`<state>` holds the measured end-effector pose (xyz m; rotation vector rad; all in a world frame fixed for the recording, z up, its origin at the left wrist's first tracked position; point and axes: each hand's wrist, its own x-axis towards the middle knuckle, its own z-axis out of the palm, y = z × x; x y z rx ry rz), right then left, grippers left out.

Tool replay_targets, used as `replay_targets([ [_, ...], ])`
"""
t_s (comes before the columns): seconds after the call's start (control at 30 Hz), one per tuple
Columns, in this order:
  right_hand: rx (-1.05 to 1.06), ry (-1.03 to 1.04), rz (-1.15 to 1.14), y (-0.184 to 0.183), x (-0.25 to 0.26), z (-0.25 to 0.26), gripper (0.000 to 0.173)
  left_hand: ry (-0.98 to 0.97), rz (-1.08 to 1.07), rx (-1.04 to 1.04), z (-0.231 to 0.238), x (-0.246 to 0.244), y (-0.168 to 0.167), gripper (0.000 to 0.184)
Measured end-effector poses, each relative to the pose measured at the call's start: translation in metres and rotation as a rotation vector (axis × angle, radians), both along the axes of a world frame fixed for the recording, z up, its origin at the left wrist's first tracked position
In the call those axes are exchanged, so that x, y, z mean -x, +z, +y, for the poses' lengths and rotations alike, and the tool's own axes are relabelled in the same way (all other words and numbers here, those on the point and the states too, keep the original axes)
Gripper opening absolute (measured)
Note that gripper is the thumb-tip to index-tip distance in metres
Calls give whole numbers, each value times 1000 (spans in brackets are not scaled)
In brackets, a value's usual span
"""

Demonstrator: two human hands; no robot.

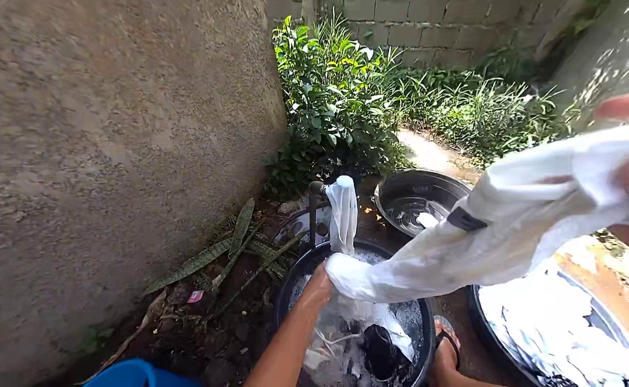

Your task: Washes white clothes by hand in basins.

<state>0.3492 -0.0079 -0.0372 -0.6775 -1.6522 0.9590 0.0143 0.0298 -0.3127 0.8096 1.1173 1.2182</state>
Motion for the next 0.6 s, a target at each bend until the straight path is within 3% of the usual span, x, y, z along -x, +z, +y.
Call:
replay_targets([
  [0.07, 241, -100, -325, -61, -4, -1, 54, -125, -48, -56, 1, 6, 33, 36],
  [0.17, 550, -49, -707, -188, 9, 14, 56, -387, -15, -152, -5, 3, 70, 76],
  [0.23, 615, -44, -920, -260, 31, 14, 74, -478, -14, -237, -13, -8, 85, 88],
  [0.3, 610, -79, -970, -309, 58, 8, 117, -445, -141, -303, -23, -24, 93, 90],
  [0.37, 600, -89, -704, -343, 87, -1, 140, -362, -367, -366, -34, -37, 94, 91],
  [0.4, 616, -110, -456, -351, 105, -7, 134, -316, -491, -401, -39, -42, 94, 91],
  [0.43, 647, -156, -202, -352, 123, -14, 111, -266, -612, -445, -45, -45, 92, 89],
  [0.5, 727, -242, 187, -346, 146, -21, 47, -149, -800, -521, -53, -46, 81, 70],
  [0.53, 770, -261, 400, -343, 151, -21, 25, -96, -850, -549, -56, -42, 71, 60],
  [0.57, 820, -237, 624, -337, 154, -20, 20, -21, -869, -551, -58, -36, 62, 58],
  [0.6, 873, -199, 825, -329, 154, -20, 24, 81, -887, -516, -59, -28, 51, 67],
])
